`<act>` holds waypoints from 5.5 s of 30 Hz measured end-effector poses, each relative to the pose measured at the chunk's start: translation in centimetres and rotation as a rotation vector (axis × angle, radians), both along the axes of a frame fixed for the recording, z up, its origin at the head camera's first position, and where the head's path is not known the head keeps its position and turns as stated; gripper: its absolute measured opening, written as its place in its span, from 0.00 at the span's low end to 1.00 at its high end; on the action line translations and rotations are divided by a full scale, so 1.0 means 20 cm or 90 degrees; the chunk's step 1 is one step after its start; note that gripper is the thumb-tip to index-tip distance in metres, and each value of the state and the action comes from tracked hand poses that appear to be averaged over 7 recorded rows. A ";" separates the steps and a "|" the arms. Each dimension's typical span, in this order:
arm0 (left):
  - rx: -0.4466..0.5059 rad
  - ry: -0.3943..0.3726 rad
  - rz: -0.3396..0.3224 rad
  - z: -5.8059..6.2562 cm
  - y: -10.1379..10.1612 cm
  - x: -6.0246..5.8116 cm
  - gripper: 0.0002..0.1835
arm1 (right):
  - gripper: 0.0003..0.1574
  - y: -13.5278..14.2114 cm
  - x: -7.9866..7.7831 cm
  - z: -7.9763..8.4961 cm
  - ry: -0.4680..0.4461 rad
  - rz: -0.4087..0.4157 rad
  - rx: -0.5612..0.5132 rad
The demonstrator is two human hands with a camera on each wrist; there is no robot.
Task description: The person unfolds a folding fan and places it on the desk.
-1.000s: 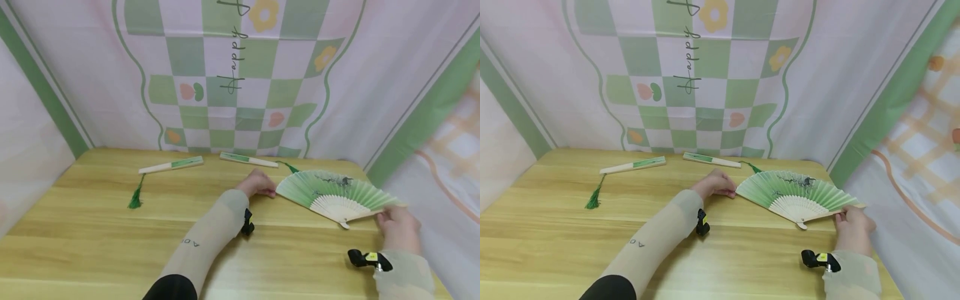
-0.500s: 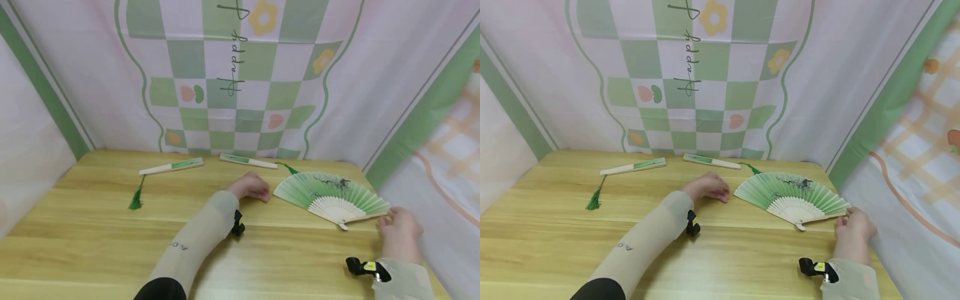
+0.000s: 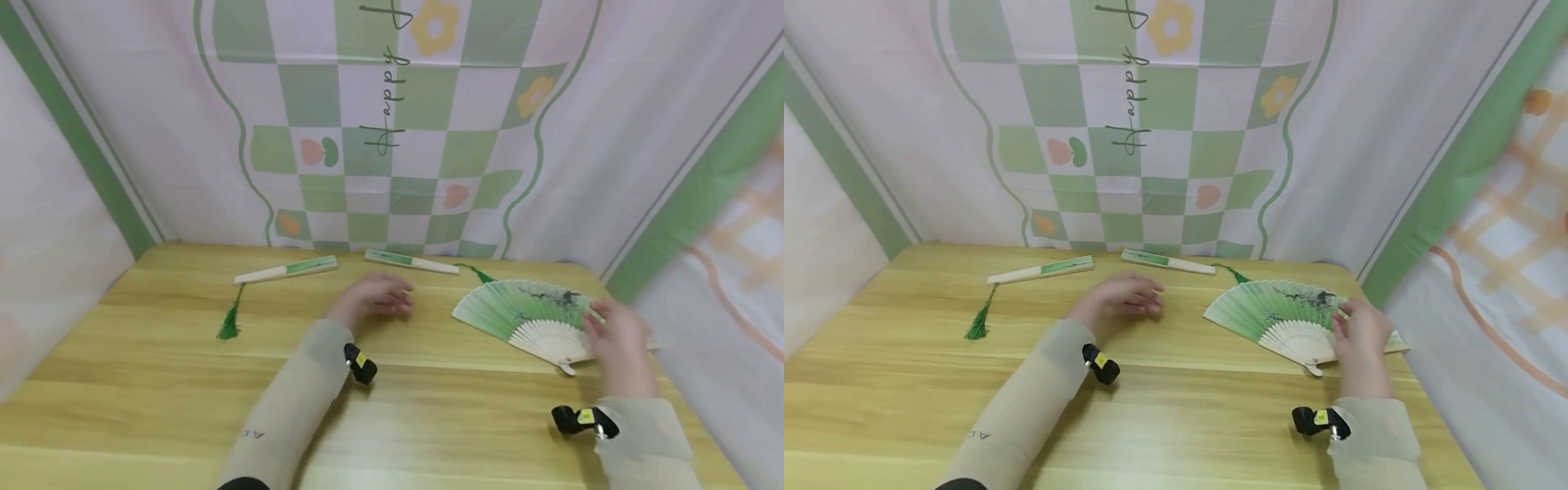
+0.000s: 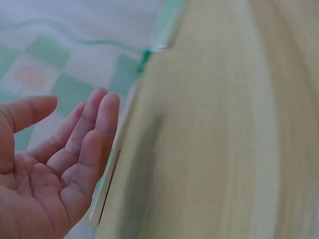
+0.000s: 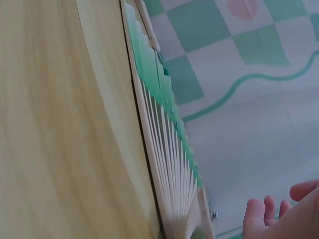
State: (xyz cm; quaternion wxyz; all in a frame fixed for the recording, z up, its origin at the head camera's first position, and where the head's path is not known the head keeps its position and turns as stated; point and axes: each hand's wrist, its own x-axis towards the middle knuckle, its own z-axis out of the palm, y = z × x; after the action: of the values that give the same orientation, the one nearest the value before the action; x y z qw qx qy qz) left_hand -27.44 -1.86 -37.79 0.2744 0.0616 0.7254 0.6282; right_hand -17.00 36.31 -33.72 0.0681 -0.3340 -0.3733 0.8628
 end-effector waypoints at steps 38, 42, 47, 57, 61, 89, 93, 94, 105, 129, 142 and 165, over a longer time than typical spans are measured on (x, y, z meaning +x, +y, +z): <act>0.300 -0.133 0.222 -0.10 -0.13 0.08 0.25 | 0.27 -0.81 -0.67 -0.04 0.155 0.637 1.044; 0.311 -0.156 0.225 -0.10 -0.10 0.10 0.25 | 0.14 -0.82 -0.70 -0.09 0.169 0.659 1.075; 0.349 -0.178 0.250 -0.09 -0.12 0.11 0.26 | 0.14 -0.88 -0.72 -0.14 0.156 0.661 1.178; 0.470 -0.234 0.333 -0.08 -0.16 0.10 0.30 | 0.12 -1.04 -0.68 -0.15 0.134 0.715 1.280; 0.508 -0.244 0.349 -0.08 -0.15 0.10 0.32 | 0.04 -1.07 -0.66 -0.14 0.147 0.728 1.249; 0.555 -0.216 0.364 -0.11 -0.10 0.06 0.24 | 0.16 -1.16 -0.58 -0.08 0.224 0.761 1.050; 0.523 -0.205 0.388 -0.10 -0.10 0.07 0.15 | 0.19 -1.19 -0.55 -0.06 0.237 0.748 1.037; 0.510 -0.199 0.396 -0.10 -0.10 0.07 0.12 | 0.20 -1.20 -0.54 -0.06 0.240 0.745 1.037; 0.376 -0.108 0.413 -0.06 -0.14 0.08 0.10 | 0.29 -1.24 -0.48 -0.04 0.256 0.712 0.904; 0.192 -0.091 0.271 -0.09 -0.14 0.18 0.17 | 0.22 -1.18 -0.24 -0.20 0.112 0.626 0.222; 0.164 -0.081 0.223 -0.08 -0.13 0.24 0.16 | 0.12 -1.15 -0.20 -0.22 0.140 0.633 0.195; 0.118 -0.047 0.170 -0.08 -0.14 0.23 0.17 | 0.12 -1.12 -0.18 -0.21 0.127 0.671 0.200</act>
State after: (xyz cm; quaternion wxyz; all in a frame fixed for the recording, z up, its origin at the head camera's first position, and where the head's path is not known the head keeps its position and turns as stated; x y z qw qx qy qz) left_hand -22.77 -4.61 -39.41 0.2082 -0.0335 0.6554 0.7253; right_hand -20.69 14.00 -37.87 -0.2883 -0.0047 -0.6055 0.7417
